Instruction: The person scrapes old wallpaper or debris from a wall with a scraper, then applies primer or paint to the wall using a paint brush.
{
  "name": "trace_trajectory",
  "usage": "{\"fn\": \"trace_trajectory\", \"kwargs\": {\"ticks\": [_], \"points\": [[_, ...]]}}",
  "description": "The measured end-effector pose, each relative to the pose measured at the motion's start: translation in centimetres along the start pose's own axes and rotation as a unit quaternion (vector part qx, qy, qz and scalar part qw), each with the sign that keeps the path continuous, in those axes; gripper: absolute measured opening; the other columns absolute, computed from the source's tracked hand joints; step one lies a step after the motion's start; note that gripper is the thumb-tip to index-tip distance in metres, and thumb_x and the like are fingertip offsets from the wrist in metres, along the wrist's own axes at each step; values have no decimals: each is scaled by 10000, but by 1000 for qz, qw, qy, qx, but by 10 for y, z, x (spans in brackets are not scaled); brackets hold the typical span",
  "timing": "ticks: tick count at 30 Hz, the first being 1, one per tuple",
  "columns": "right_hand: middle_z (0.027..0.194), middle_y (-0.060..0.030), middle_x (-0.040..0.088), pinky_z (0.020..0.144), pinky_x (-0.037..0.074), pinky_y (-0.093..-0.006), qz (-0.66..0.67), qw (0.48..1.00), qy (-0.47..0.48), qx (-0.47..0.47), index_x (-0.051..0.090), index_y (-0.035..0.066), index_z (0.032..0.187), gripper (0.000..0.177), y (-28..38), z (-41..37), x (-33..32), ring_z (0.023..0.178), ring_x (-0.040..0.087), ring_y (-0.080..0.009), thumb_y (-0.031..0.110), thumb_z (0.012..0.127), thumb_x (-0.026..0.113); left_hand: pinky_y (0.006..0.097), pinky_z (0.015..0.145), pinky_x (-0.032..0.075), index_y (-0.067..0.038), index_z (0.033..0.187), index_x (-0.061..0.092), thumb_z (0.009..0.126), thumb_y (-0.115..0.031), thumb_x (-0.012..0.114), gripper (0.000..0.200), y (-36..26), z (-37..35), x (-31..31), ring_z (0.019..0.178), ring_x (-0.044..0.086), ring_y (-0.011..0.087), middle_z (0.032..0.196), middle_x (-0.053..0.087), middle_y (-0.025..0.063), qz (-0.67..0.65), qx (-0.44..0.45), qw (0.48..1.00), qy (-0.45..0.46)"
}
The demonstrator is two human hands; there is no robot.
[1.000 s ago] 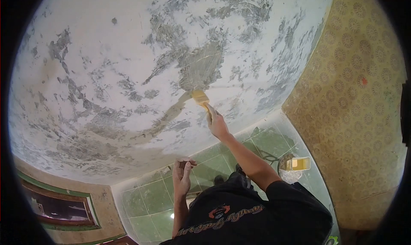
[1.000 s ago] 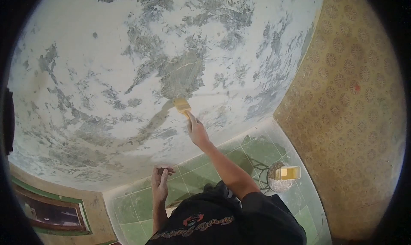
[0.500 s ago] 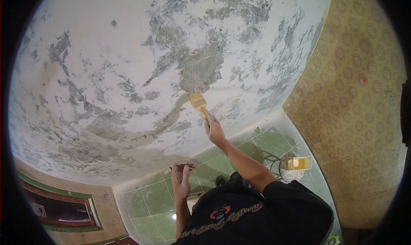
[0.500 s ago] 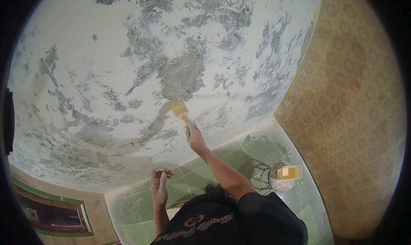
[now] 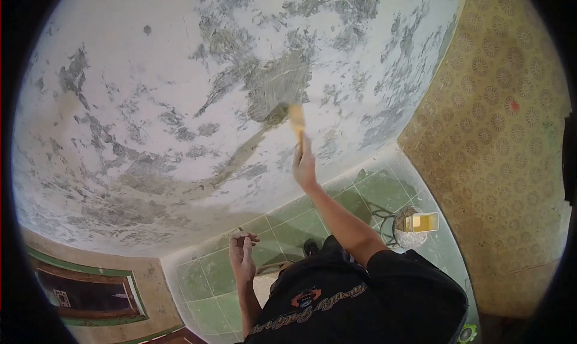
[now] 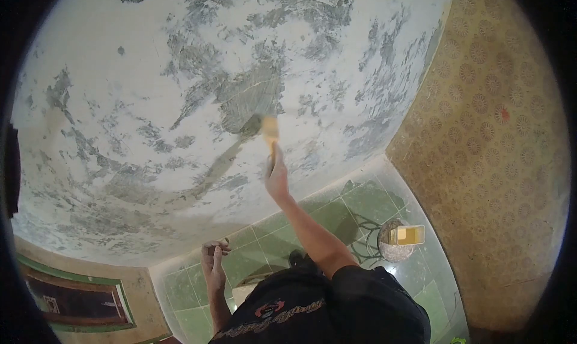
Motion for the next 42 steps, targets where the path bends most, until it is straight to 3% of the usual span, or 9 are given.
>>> {"fn": "trace_trajectory", "kwargs": {"ticks": [8, 10, 12, 15, 17, 22, 28, 34, 42], "points": [[1147, -325, 609, 855, 499, -499, -14, 997, 62, -47, 374, -3, 1421, 432, -7, -19, 32, 1054, 594, -492, 77, 1007, 465, 315, 840, 443, -57, 1099, 529, 1013, -117, 509, 107, -3, 2, 19, 943, 602, 167, 1017, 631, 72, 4, 0, 1000, 28], [1227, -329, 578, 958, 467, -489, 22, 989, 135, 53, 358, -17, 1421, 449, -12, -37, 33, 1147, 562, -470, 39, 988, 460, 316, 840, 444, -55, 1100, 529, 1014, -112, 505, 106, -5, 2, 19, 942, 604, 170, 1023, 635, 77, 12, 3, 1000, 25], [1216, -335, 579, 948, 472, -492, 41, 996, 79, 16, 350, -11, 1428, 473, 1, -30, 26, 1139, 568, -468, 22, 974, 478, 316, 842, 444, -55, 1100, 528, 1014, -115, 505, 107, -3, 3, 17, 943, 605, 172, 1026, 636, 80, 6, 6, 1000, 23], [1188, -328, 594, 912, 491, -489, 22, 999, -28, 30, 355, -11, 1423, 477, -6, -12, 16, 1098, 584, -475, 20, 967, 494, 317, 846, 444, -55, 1100, 528, 1015, -123, 509, 111, -4, 1, 17, 946, 606, 174, 1030, 638, 83, 1, 7, 1000, 18], [1165, -322, 603, 875, 502, -492, -27, 995, 93, -4, 360, -17, 1410, 467, -14, -13, 46, 1064, 589, -482, 35, 969, 502, 319, 848, 444, -56, 1100, 528, 1014, -128, 513, 113, -4, -1, 18, 948, 606, 174, 1032, 638, 84, 0, 7, 1000, 20], [978, -298, 641, 761, 497, -514, 14, 994, 111, 18, 440, 37, 1336, 359, -14, -69, 18, 902, 614, -496, 87, 986, 501, 323, 853, 442, -58, 1092, 529, 1012, -141, 525, 115, 0, 0, 24, 954, 604, 173, 1026, 639, 82, -13, 1, 1000, 29], [677, -39, 536, 553, 432, -296, 85, 890, 288, 343, 540, 7, 930, 356, -80, -197, -40, 596, 510, -99, 312, 1065, 416, 315, 851, 447, -53, 1048, 525, 1014, -133, 518, 87, 27, 1, 50, 934, 603, 168, 1013, 635, 85, -14, -29, 996, 86], [689, -13, 535, 561, 421, -280, 74, 855, 211, 468, 506, 32, 830, 382, -88, -262, -137, 609, 493, -90, 320, 1066, 422, 303, 849, 464, -41, 1018, 522, 1017, -101, 485, 70, 46, 11, 107, 906, 599, 162, 998, 628, 93, 2, -35, 981, 191], [705, -8, 534, 605, 430, -287, 26, 918, 21, 395, 556, 5, 933, 337, -49, -226, -278, 642, 484, -96, 298, 1058, 446, 270, 761, 435, -33, 950, 579, 1025, -174, 474, 191, 24, 13, 231, 810, 541, 125, 872, 603, 52, 56, -8, 939, 340]]}}
Point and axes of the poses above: each hand's wrist, its own z-axis towards the middle knuckle, its own x-axis out of the palm, y = z × x, the point moved 10 cm from there along z, towards the middle knuckle
